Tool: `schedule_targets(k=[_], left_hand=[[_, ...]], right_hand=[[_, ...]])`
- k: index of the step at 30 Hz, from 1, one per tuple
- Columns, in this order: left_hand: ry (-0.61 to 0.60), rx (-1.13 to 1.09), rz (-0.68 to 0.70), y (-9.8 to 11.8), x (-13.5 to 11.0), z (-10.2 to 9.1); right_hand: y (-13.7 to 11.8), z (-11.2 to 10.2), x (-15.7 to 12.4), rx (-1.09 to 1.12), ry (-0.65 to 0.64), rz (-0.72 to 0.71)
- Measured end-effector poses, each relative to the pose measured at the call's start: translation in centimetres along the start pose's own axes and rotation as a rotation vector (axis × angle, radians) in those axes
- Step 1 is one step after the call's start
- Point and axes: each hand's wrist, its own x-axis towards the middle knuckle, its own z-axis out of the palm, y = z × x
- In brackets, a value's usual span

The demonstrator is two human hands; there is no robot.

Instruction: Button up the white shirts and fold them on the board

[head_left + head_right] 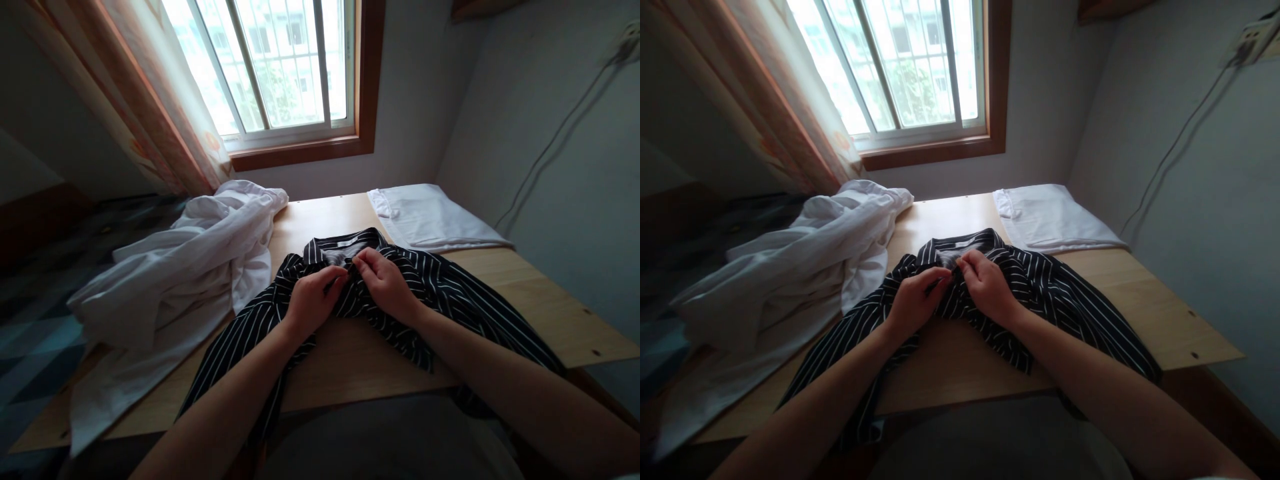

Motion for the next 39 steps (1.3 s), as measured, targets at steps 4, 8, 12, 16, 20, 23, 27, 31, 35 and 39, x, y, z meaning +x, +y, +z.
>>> schedule_targets(k=[4, 8, 12, 16, 20, 23, 27, 31, 35, 39], left_hand=[[-0.085, 0.099, 0.006, -0.3, 0.7, -1.7], [-0.112, 0.173, -0.133, -1.5, 1.5, -3.9], [0.005, 0.41, -0.272, -2.7, 1.6, -4.1], [0.055, 0.586, -0.412, -4.0, 1.5, -2.8], [-0.129, 0.606, -0.555, -5.8, 1.4, -2.2], [-0.174, 0.608, -0.516, -6.4, 1.4, -2.1], [-0.168, 0.598, -0.438, -6.0, 1.5, -2.0], [-0.15, 0.514, -0.276, -5.1, 1.7, -2.0], [-0.12, 0.256, -0.211, -3.4, 1.6, -2.4], [-0.127, -0.106, -0.179, -0.5, 0.8, -3.3]], right_hand=[[-0.5, -1.9, 0.6, 0.096, -0.141, 0.01], [-2.3, -5.4, 0.7, 0.261, -0.988, 0.162], [-2.4, -6.8, 1.0, 0.276, -1.012, 0.221], [0.9, -6.2, 2.0, -0.268, -0.246, 0.089], [4.0, -6.0, 2.3, -0.869, -0.113, 0.292], [4.7, -5.9, 2.2, -0.963, -0.246, 0.408], [4.1, -5.0, 2.4, -0.966, -0.26, 0.378], [3.5, -4.0, 2.6, -0.945, -0.268, 0.377], [2.9, -4.3, 2.3, -0.772, -0.31, 0.284], [1.3, -6.2, 1.0, -0.471, -0.335, 0.131]])
